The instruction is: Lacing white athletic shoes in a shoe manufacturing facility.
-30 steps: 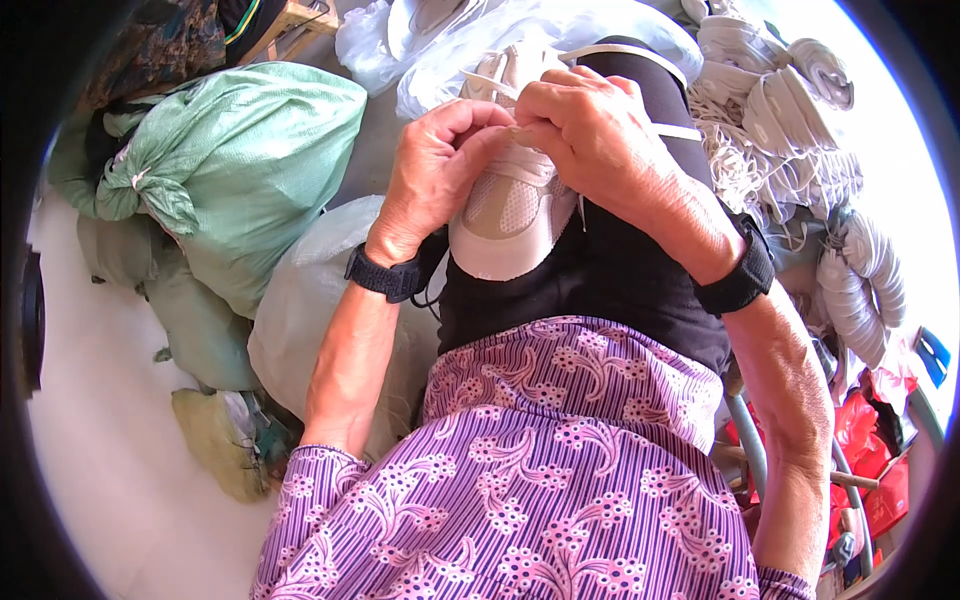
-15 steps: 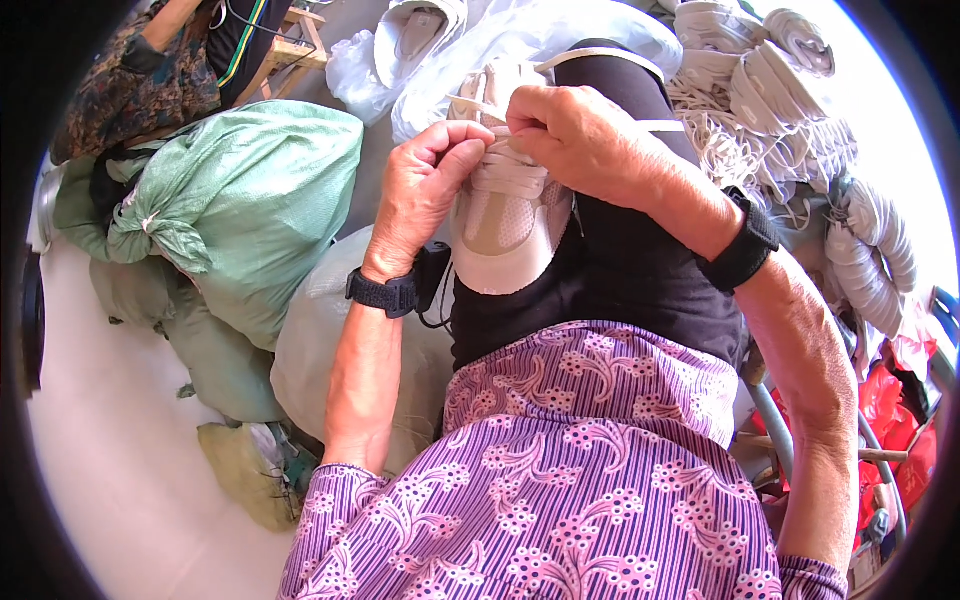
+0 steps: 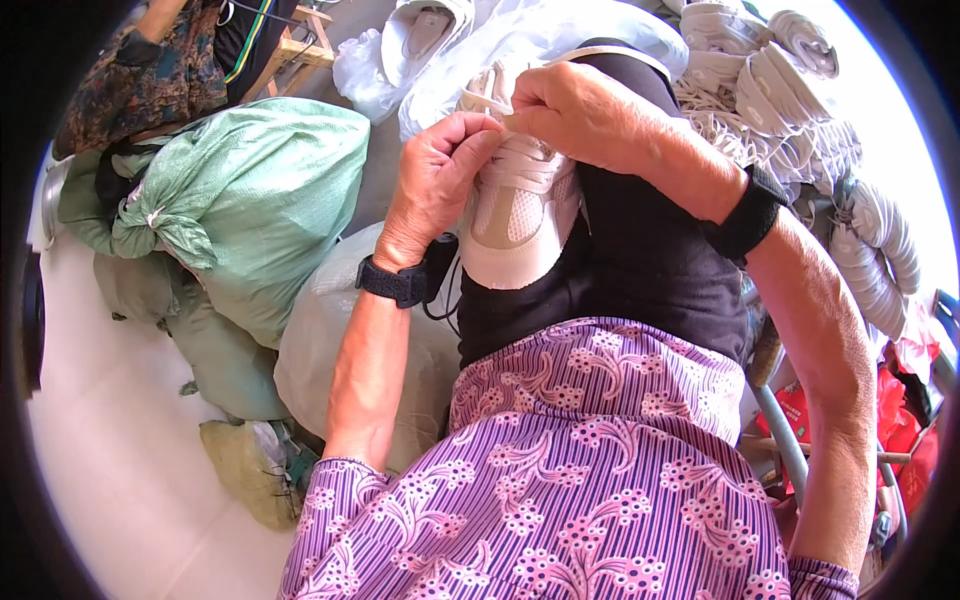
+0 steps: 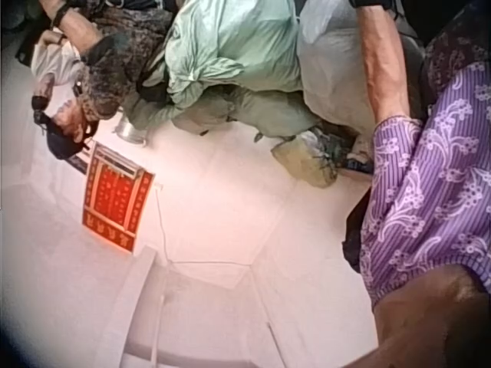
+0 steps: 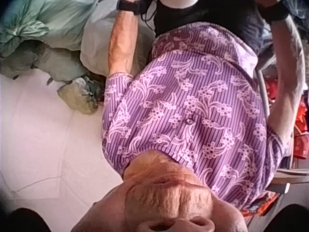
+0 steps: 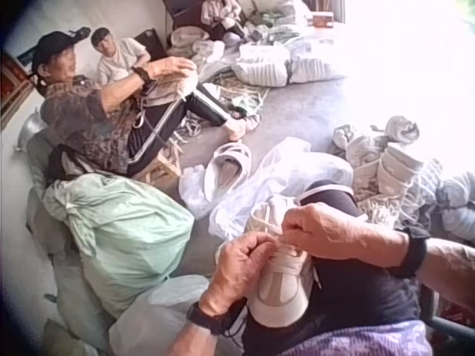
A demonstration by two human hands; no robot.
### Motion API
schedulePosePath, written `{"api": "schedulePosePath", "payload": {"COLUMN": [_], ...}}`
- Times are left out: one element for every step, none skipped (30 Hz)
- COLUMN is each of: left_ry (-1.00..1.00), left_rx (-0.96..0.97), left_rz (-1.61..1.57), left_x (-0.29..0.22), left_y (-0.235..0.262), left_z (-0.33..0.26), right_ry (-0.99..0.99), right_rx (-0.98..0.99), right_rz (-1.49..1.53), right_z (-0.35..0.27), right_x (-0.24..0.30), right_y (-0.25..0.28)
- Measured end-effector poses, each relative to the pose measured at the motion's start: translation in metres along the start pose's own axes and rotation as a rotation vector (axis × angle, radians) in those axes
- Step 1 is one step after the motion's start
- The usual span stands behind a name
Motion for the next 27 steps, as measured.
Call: {"api": "schedulePosePath", "payload": {"left_ry": [0.012, 0.090, 0.181, 0.172, 0.206, 0.241, 0.243, 0.231, 0.218, 0.217, 0.167, 0.137, 0.121, 0.117, 0.104, 0.111, 0.114, 0.118, 0.118, 0.127, 0.121, 0.133, 0.101, 0.081, 0.070, 0.086, 0.116], "left_rx": [0.006, 0.019, 0.031, 0.037, 0.056, 0.073, 0.071, 0.095, 0.114, 0.120, 0.135, 0.143, 0.150, 0.186, 0.223, 0.221, 0.270, 0.318, 0.320, 0.335, 0.349, 0.353, 0.359, 0.367, 0.364, 0.369, 0.368], "left_rz": [0.003, -0.091, -0.178, -0.186, -0.191, -0.195, -0.194, -0.170, -0.142, -0.146, -0.108, -0.054, -0.069, -0.037, -0.010, -0.008, 0.047, 0.103, 0.104, 0.169, 0.233, 0.233, 0.228, 0.229, 0.225, 0.211, 0.202], "left_x": [0.000, 0.007, 0.013, 0.012, 0.014, 0.016, 0.015, 0.014, 0.013, 0.013, 0.009, 0.006, 0.004, 0.003, 0.001, 0.000, -0.001, -0.001, -0.003, -0.002, -0.002, -0.002, -0.005, -0.006, -0.007, -0.006, -0.004], "left_y": [0.001, 0.001, 0.001, 0.002, 0.002, 0.002, 0.003, 0.002, 0.001, 0.000, -0.002, -0.003, -0.004, -0.009, -0.013, -0.013, -0.016, -0.020, -0.020, -0.021, -0.022, -0.024, -0.026, -0.028, -0.029, -0.031, -0.031], "left_z": [0.000, 0.000, -0.001, 0.000, 0.000, 0.000, 0.000, 0.002, 0.003, 0.005, 0.007, 0.008, 0.009, 0.010, 0.011, 0.013, 0.013, 0.013, 0.014, 0.015, 0.016, 0.017, 0.018, 0.018, 0.019, 0.020, 0.020], "right_ry": [0.008, 0.010, 0.008, -0.017, 0.000, -0.041, 0.027, 0.079, 0.095, 0.147, 0.185, 0.196, 0.252, 0.304, 0.310, 0.328, 0.345, 0.345, 0.369, 0.391, 0.388, 0.403, 0.380, 0.418, 0.414, 0.419, 0.411], "right_rx": [0.012, 0.029, 0.023, 0.064, 0.082, 0.106, 0.033, -0.038, -0.042, -0.065, -0.076, -0.086, -0.103, -0.120, -0.125, -0.091, -0.055, -0.056, -0.058, -0.062, -0.064, -0.054, -0.029, -0.045, -0.064, -0.079, -0.085], "right_rz": [-0.024, -0.052, -0.048, -0.080, -0.097, -0.109, -0.102, -0.102, -0.096, -0.134, -0.176, -0.169, -0.215, -0.264, -0.261, -0.278, -0.294, -0.294, -0.310, -0.327, -0.328, -0.347, -0.380, -0.367, -0.409, -0.445, -0.451], "right_z": [0.002, 0.003, 0.004, 0.004, 0.004, 0.003, 0.002, 0.001, 0.000, -0.003, -0.006, -0.008, -0.010, -0.015, -0.017, -0.019, -0.021, -0.023, -0.024, -0.026, -0.026, -0.025, -0.024, -0.026, -0.026, -0.027, -0.028], "right_x": [0.001, 0.001, 0.001, -0.001, 0.000, -0.003, 0.004, 0.009, 0.010, 0.015, 0.019, 0.020, 0.026, 0.030, 0.032, 0.033, 0.035, 0.035, 0.037, 0.039, 0.039, 0.038, 0.035, 0.038, 0.037, 0.037, 0.036], "right_y": [0.000, -0.001, 0.000, -0.003, -0.005, -0.007, -0.002, 0.003, 0.003, 0.003, 0.003, 0.004, 0.005, 0.006, 0.008, 0.006, 0.004, 0.005, 0.006, 0.008, 0.009, 0.010, 0.009, 0.010, 0.011, 0.010, 0.010]}}
Point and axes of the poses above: each hand's wrist, its own z-axis towards the middle knuckle, its own y-axis out of the back of the hand, x = y × z, the point moved 9 cm from there along z, towards the middle knuckle, and after that the axes turned 7 degrees about -z, right-handed, at the moved point
